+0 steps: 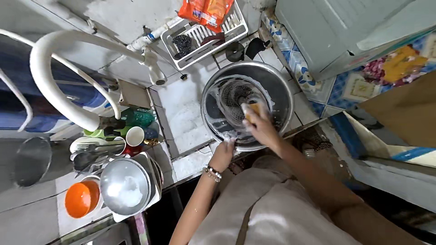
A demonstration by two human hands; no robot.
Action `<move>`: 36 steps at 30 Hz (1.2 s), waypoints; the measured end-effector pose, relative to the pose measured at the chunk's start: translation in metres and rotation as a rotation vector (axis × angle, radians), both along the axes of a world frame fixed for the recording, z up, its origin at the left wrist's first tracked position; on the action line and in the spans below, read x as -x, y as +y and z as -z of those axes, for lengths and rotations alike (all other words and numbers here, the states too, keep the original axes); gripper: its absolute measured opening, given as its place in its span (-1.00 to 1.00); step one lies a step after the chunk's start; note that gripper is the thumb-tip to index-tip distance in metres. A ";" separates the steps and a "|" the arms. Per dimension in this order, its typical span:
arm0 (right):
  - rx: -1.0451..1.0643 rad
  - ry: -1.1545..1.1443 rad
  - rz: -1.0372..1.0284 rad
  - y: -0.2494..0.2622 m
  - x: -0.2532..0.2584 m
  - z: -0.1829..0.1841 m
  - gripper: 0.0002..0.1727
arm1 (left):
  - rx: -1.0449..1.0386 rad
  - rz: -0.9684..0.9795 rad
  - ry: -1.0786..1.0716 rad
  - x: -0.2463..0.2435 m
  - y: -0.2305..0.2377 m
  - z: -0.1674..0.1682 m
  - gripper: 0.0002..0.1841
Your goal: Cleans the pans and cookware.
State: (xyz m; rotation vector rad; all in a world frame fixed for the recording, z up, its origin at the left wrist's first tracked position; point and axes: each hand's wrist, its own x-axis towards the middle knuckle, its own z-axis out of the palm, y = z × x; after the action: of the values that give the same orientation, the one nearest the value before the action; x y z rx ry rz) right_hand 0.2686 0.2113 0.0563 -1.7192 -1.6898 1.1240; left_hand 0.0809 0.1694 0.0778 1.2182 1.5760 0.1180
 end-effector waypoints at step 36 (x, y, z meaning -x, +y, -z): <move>0.414 0.829 0.204 0.089 -0.023 -0.024 -0.49 | -0.091 0.391 0.290 -0.004 -0.057 -0.099 -0.61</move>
State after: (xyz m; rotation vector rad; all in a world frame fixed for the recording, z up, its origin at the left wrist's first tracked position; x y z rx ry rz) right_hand 0.2921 0.3005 0.0805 -1.2881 -0.7946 1.8315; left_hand 0.0852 0.1123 0.1768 1.6500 1.5549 -0.2522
